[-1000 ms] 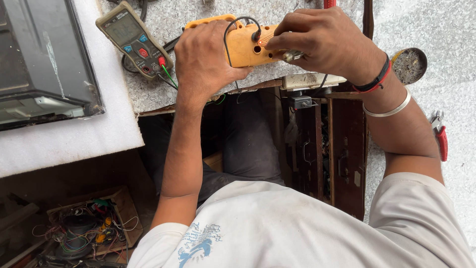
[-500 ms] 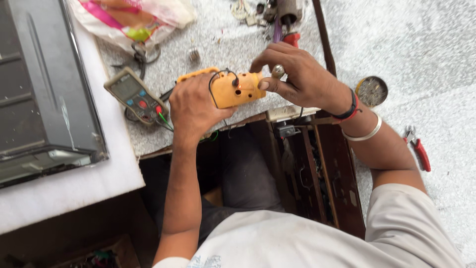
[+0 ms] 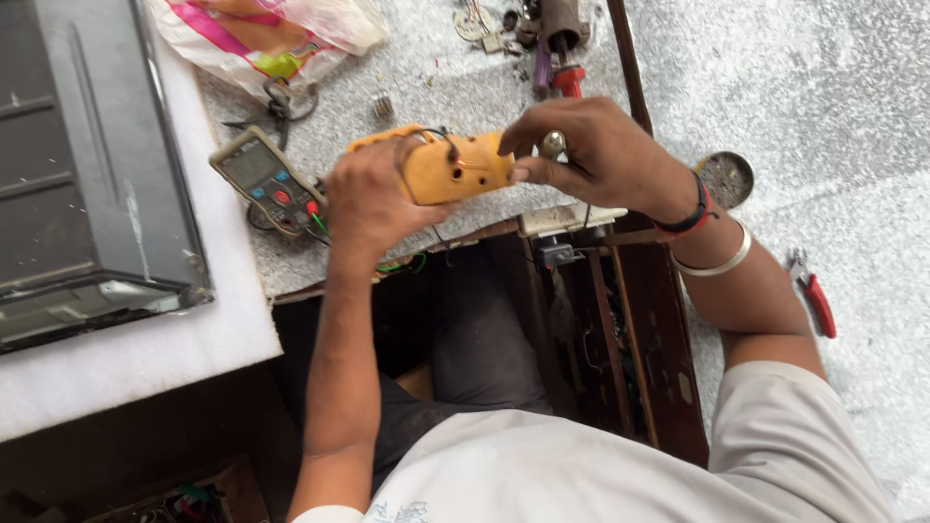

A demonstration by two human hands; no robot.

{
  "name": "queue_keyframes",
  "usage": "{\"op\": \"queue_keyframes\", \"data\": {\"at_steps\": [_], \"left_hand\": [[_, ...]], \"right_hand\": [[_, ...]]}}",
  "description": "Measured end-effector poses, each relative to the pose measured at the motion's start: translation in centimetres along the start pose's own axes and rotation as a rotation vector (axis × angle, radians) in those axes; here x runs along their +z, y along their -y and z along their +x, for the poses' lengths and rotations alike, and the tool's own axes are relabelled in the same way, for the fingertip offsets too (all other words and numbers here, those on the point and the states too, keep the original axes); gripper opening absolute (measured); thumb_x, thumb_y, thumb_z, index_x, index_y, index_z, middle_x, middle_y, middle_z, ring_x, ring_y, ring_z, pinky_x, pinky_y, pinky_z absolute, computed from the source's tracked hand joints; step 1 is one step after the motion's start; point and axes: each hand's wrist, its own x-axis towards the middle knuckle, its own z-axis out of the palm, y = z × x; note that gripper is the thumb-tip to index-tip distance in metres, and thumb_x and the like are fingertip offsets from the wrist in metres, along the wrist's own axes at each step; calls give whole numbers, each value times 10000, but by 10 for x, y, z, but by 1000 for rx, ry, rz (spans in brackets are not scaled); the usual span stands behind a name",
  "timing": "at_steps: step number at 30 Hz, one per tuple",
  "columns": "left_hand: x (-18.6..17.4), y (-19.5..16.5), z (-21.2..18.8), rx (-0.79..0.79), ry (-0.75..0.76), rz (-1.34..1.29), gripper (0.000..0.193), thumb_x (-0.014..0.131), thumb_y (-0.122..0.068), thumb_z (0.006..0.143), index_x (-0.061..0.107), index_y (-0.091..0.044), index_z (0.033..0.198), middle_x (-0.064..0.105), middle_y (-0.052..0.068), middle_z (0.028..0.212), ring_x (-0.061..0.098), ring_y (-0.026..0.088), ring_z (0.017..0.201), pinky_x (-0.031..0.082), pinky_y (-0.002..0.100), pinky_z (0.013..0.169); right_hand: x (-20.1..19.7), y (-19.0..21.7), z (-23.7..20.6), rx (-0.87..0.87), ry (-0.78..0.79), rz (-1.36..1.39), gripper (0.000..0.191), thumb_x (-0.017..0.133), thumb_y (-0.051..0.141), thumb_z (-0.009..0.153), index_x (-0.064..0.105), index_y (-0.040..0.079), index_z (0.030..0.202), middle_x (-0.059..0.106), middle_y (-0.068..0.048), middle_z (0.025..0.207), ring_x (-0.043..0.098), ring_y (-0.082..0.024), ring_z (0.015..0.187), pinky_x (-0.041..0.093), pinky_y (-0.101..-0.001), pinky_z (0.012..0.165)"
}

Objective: The person repairs a yellow rechargeable lantern at a cluttered workbench. They handle the bulb and reflector assembly, reattach the lamp head, test the light which turns on, then use a screwdriver to unscrew and work on the lantern's casing while a multimeter sits nearby.

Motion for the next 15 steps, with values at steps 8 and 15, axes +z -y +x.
{"op": "queue_keyframes", "data": {"at_steps": [8,15], "left_hand": [[4,-10,2,-76,57,59,688,964,-448,565,740,-117,1125,747,95,1012,705,305,933,532,456,874],[-4,-10,1,-39,99,93,707,962,-442,545,750,-114,1134,746,104,987,703,318,899,528,477,837]], "right_hand": [[-2,4,4,-101,-26,-9,334,695,312,1017,675,-4,1127,735,-132,988,735,-285,888,582,-393,777],[3,14,8,-28,-40,50,311,758,284,984,683,12,1116,729,-107,952,731,-271,884,578,-401,794]]}}
